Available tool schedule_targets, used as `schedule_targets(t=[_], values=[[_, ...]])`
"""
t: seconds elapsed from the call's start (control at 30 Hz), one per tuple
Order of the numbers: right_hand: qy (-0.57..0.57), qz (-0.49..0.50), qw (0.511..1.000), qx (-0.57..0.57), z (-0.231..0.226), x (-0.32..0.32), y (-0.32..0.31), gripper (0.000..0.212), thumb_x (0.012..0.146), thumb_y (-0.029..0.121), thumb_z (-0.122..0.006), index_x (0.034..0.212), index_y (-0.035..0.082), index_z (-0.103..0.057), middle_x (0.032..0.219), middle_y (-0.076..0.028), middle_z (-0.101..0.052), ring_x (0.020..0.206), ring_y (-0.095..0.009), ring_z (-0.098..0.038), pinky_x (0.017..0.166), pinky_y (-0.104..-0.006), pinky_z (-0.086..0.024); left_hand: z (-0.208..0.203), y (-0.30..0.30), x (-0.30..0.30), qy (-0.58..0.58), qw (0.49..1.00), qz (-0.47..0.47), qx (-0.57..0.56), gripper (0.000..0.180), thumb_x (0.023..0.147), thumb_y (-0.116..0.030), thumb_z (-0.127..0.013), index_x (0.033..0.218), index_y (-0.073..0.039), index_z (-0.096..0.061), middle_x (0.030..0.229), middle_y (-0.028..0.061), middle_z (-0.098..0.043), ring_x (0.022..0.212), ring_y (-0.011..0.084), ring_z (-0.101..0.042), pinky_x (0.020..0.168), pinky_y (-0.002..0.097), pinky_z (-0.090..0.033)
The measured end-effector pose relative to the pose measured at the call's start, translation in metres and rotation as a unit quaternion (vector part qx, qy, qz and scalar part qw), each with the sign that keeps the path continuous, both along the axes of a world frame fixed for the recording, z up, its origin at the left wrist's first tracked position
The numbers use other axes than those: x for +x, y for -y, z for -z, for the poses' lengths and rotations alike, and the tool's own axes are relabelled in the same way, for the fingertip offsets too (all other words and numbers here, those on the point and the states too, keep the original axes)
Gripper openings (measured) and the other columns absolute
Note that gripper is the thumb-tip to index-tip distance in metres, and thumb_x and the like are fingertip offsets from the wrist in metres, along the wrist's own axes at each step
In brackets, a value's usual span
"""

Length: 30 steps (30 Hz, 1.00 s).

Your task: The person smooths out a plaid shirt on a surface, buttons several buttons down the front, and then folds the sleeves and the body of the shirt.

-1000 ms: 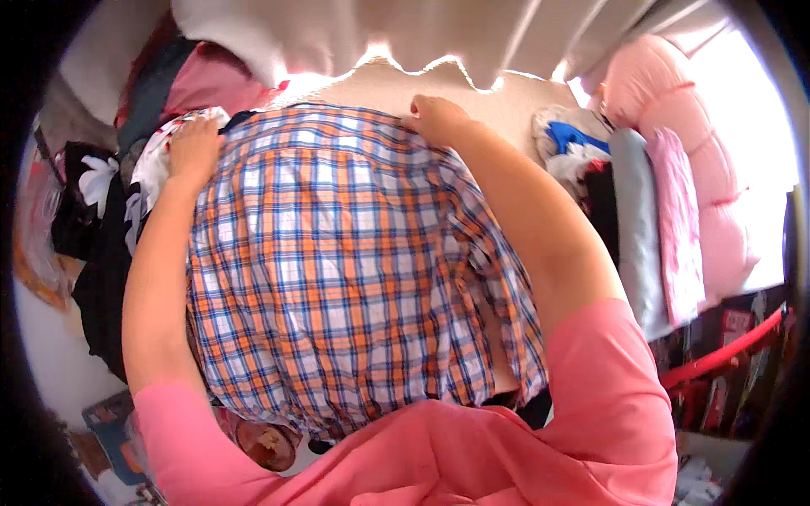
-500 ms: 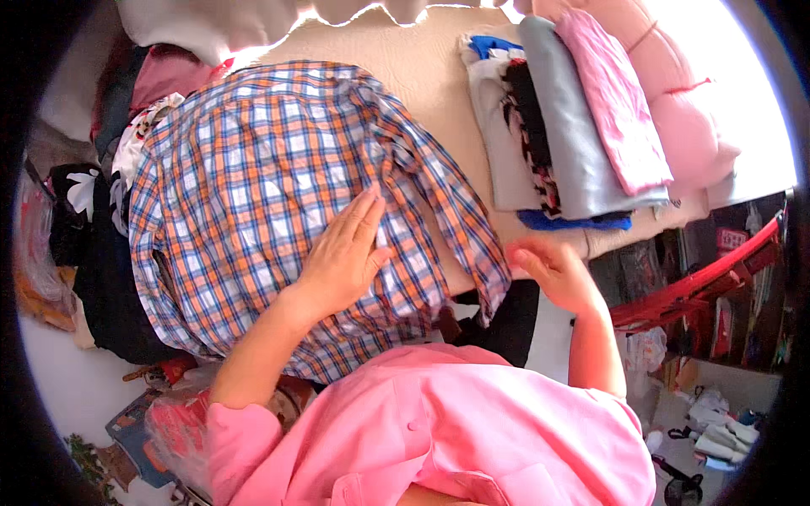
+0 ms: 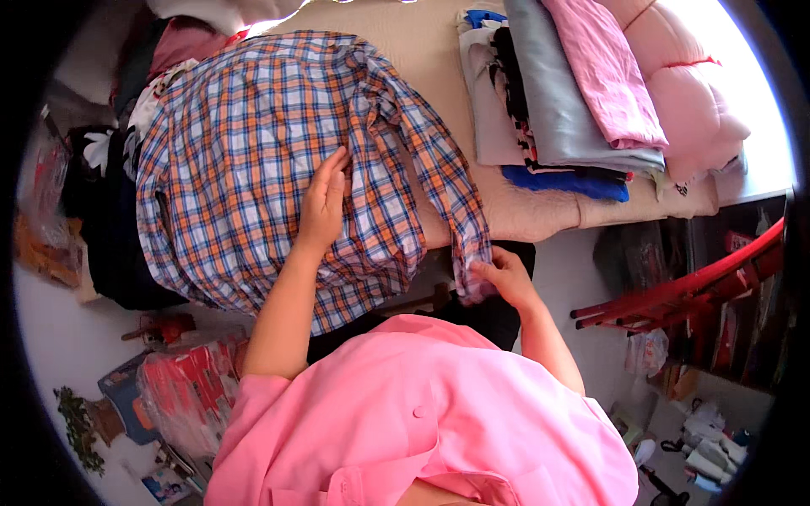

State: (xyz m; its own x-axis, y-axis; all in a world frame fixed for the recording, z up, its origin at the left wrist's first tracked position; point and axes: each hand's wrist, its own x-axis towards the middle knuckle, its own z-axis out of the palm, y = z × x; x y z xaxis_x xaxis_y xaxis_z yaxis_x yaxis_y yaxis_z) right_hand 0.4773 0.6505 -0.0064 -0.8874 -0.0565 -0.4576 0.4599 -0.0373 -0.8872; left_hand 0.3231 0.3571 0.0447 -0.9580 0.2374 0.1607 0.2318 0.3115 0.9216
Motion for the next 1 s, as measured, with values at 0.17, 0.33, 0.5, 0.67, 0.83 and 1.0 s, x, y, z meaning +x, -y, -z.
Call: schedule_targets(t=[0.17,0.33,0.5,0.67,0.83,1.0], values=[[-0.041,0.025,0.999,-0.006,-0.079,0.027,-0.017,0.036,0.079,0.018,-0.068,0.106,-0.002,-0.055,0.085,-0.004,-0.061,0.073,-0.009,-0.056,0.067,-0.0232,-0.046,0.0,0.005,0.004,-0.012,0.999,-0.031,-0.025,0.044,0.099,-0.031,-0.032,0.129,-0.001,-0.045,0.13,0.0189,-0.047,0.122,0.0295,-0.045,0.102,0.0369,-0.037],[-0.148,-0.028,0.979,0.136,-0.191,0.037,-0.047,0.025,0.081,0.014,-0.064,0.097,-0.004,-0.057,0.081,-0.002,-0.06,0.074,-0.008,-0.053,0.067,-0.0219,-0.044,-0.001,0.008,0.007,-0.039,0.999,-0.028,-0.021,0.042,0.099,-0.029,-0.034,0.129,-0.002,-0.046,0.13,0.0186,-0.048,0.122,0.0294,-0.046,0.101,0.0363,-0.037],[-0.241,-0.071,0.833,0.493,-0.291,0.009,-0.071,0.009,0.073,0.001,-0.059,0.081,-0.002,-0.057,0.074,-0.003,-0.055,0.068,-0.006,-0.05,0.06,-0.0233,-0.043,-0.005,0.009,0.015,-0.077,0.994,-0.023,-0.069,0.04,0.099,-0.027,-0.033,0.13,-0.004,-0.046,0.134,0.0157,-0.045,0.126,0.0302,-0.041,0.103,0.0369,-0.034],[-0.321,-0.025,0.713,0.623,-0.347,-0.07,-0.124,0.011,0.086,0.01,-0.051,0.082,0.0,-0.052,0.07,-0.003,-0.05,0.063,-0.012,-0.046,0.061,-0.0266,-0.041,-0.01,0.011,0.018,-0.087,0.99,0.009,-0.114,0.039,0.096,-0.024,-0.038,0.127,-0.003,-0.049,0.135,0.0148,-0.045,0.128,0.0303,-0.038,0.106,0.0392,-0.029],[-0.215,-0.026,0.706,0.674,-0.359,-0.128,-0.216,0.015,0.089,0.015,-0.05,0.089,0.001,-0.053,0.075,-0.007,-0.053,0.069,-0.016,-0.05,0.067,-0.0285,-0.042,-0.025,0.014,0.024,-0.085,0.958,0.066,-0.267,0.043,0.095,-0.029,-0.039,0.127,-0.003,-0.049,0.137,0.0149,-0.043,0.133,0.0296,-0.029,0.109,0.0412,-0.021],[-0.24,-0.007,0.671,0.701,-0.303,-0.151,-0.264,0.02,0.091,0.018,-0.048,0.089,0.0,-0.055,0.074,-0.013,-0.055,0.066,-0.023,-0.052,0.066,-0.0351,-0.044,-0.076,0.021,-0.008,-0.118,0.915,0.137,-0.361,0.034,0.094,-0.032,-0.042,0.11,-0.006,-0.059,0.11,0.0175,-0.057,0.106,0.0306,-0.052,0.09,0.0405,-0.04]])
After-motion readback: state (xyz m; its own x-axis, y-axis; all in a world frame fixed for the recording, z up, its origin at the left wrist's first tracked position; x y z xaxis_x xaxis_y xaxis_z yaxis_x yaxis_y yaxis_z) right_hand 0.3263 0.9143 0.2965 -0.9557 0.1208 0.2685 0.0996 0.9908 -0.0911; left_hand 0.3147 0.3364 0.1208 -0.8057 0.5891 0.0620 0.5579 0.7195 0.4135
